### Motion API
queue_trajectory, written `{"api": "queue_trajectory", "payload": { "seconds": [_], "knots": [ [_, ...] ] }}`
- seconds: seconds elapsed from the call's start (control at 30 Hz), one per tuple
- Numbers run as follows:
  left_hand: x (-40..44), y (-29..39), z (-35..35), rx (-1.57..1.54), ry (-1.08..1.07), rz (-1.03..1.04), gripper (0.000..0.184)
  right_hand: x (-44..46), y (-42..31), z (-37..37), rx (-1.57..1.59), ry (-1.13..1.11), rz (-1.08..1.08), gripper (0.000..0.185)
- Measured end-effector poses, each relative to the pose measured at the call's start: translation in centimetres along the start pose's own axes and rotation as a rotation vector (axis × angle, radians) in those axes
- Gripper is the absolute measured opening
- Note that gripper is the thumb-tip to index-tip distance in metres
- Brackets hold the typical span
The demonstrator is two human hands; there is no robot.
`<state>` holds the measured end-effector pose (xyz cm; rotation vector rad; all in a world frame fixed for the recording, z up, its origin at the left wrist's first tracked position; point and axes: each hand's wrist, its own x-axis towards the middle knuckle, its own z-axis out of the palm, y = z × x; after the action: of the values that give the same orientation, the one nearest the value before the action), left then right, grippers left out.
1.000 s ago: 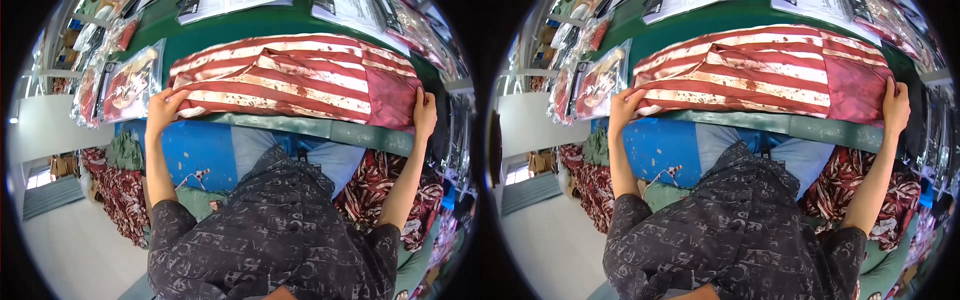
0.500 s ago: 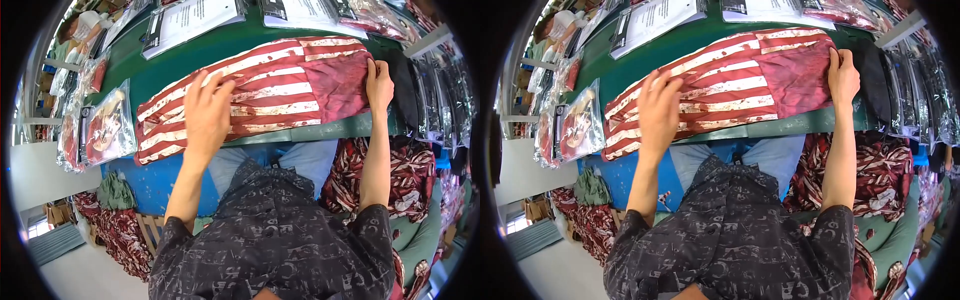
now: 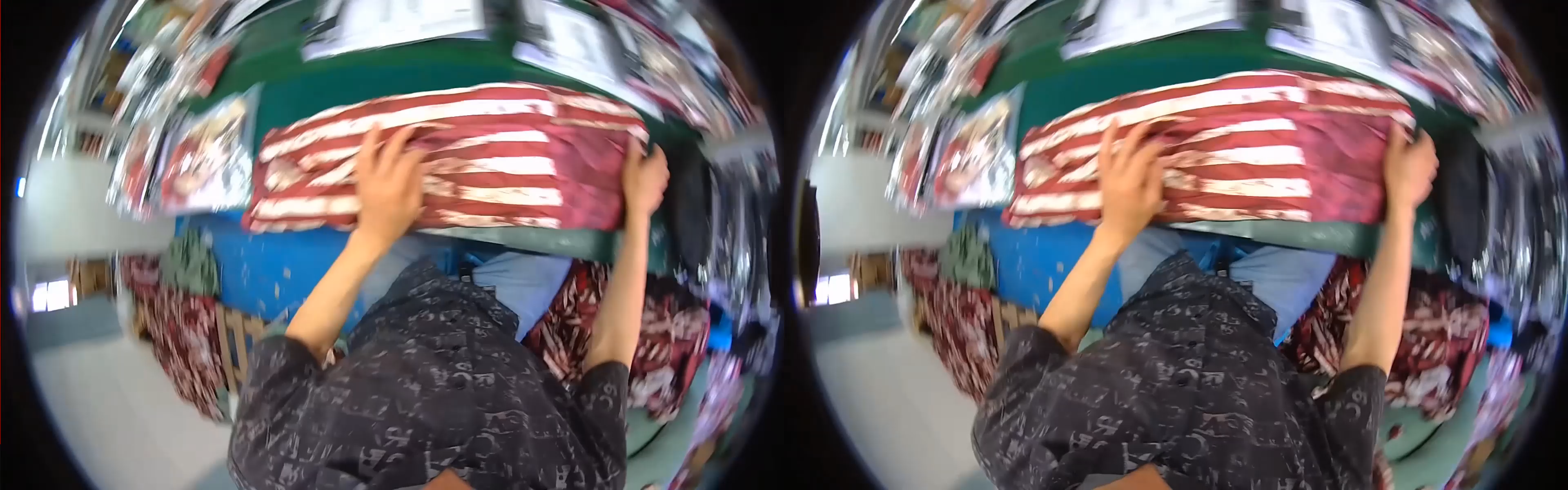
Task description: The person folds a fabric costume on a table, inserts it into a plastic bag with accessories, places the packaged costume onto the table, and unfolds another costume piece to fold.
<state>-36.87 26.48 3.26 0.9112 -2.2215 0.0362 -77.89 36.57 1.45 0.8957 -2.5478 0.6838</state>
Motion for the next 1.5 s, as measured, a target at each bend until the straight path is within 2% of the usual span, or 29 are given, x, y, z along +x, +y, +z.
{"api": "queue_trajectory", "payload": {
  "seconds": [0.03,0.07,0.1,0.2,0.27,0.4,0.43,0.5,0.53,0.6,0.63,0.7,0.73,0.8,0.83,0.9,0.97,1.07,1.1,1.2,1.23,1.33,1.4,1.5],
  "knots": [
    [-0.3,0.5,-0.7,0.015,0.036,-0.003,0.018,0.3,0.6,0.8,-0.009,-0.010,0.029,0.069],
    [-0.6,0.9,-1.4,0.065,0.052,-0.063,0.018,1.0,1.7,2.0,-0.010,-0.102,0.056,0.072],
    [-0.4,1.3,-1.6,0.030,0.026,-0.038,0.018,1.6,2.4,2.9,-0.028,-0.176,0.093,0.074],
    [0.3,2.2,-0.2,-0.029,-0.004,-0.048,0.018,1.4,2.2,2.3,-0.066,-0.116,0.127,0.073],
    [1.3,1.9,0.7,-0.051,-0.054,-0.065,0.018,2.2,3.3,2.2,0.016,-0.312,0.088,0.070],
    [0.6,-0.1,3.6,-0.064,-0.061,-0.067,0.023,1.5,4.1,2.4,0.065,-0.348,-0.008,0.070],
    [0.5,-0.9,3.4,-0.051,-0.044,-0.068,0.023,0.9,3.7,2.1,0.042,-0.314,0.034,0.069],
    [-0.1,-1.4,2.6,-0.300,-0.002,-0.129,0.028,-0.4,2.1,0.6,0.009,-0.294,0.057,0.069],
    [0.1,-2.1,2.2,-0.425,0.026,-0.147,0.030,-0.8,0.3,-0.8,-0.069,-0.137,-0.040,0.060],
    [-0.7,-4.0,-3.1,-0.124,0.090,-0.089,0.036,-1.6,-2.9,-4.0,-0.232,0.167,-0.230,0.043],
    [-1.4,-5.2,-5.8,-0.007,0.119,-0.164,0.037,-1.7,-4.0,-5.0,-0.232,0.161,-0.239,0.043],
    [-3.3,-8.0,-10.4,0.228,0.163,-0.296,0.040,-1.8,-6.9,-6.4,0.281,0.052,-0.657,0.029],
    [-4.0,-9.4,-12.1,0.343,0.189,-0.350,0.040,-3.6,-9.9,-7.8,0.292,0.029,-0.737,0.027],
    [-7.2,-12.9,-12.1,0.478,0.085,-0.456,0.046,-6.6,-14.8,-8.6,0.341,-0.070,-0.828,0.028],
    [-8.0,-14.0,-11.6,0.457,0.090,-0.447,0.046,-7.4,-16.2,-7.9,0.386,-0.146,-0.844,0.027],
    [-8.7,-15.6,-10.2,0.426,0.032,-0.468,0.046,-8.6,-19.0,-7.7,0.324,-0.164,-0.912,0.028],
    [-8.1,-16.6,-9.5,0.409,0.019,-0.479,0.046,-9.9,-21.5,-7.5,0.309,-0.169,-0.848,0.029],
    [-7.7,-18.0,-9.3,0.175,-0.120,-0.685,0.063,-11.0,-21.6,-4.5,0.281,-0.243,-0.758,0.030],
    [-7.2,-18.9,-9.5,0.176,-0.110,-0.688,0.063,-11.4,-21.3,-2.6,0.261,-0.293,-0.722,0.031],
    [-6.0,-21.2,-11.0,-0.057,-0.170,-0.669,0.078,-12.0,-21.0,-0.2,0.243,-0.364,-0.711,0.033],
    [-5.6,-21.6,-11.4,-0.058,-0.169,-0.673,0.078,-12.0,-20.6,0.2,0.240,-0.380,-0.726,0.034],
    [-4.0,-21.9,-11.8,-0.059,-0.343,-0.668,0.089,-11.7,-20.8,-0.8,0.265,-0.461,-0.730,0.037],
    [-3.7,-22.8,-11.6,-0.038,-0.402,-0.614,0.089,-11.6,-21.2,-1.9,0.330,-0.586,-0.701,0.041],
    [-3.8,-24.2,-11.0,-0.013,-0.513,-0.489,0.089,-12.0,-21.7,-1.6,0.343,-0.612,-0.731,0.045]
  ]
}}
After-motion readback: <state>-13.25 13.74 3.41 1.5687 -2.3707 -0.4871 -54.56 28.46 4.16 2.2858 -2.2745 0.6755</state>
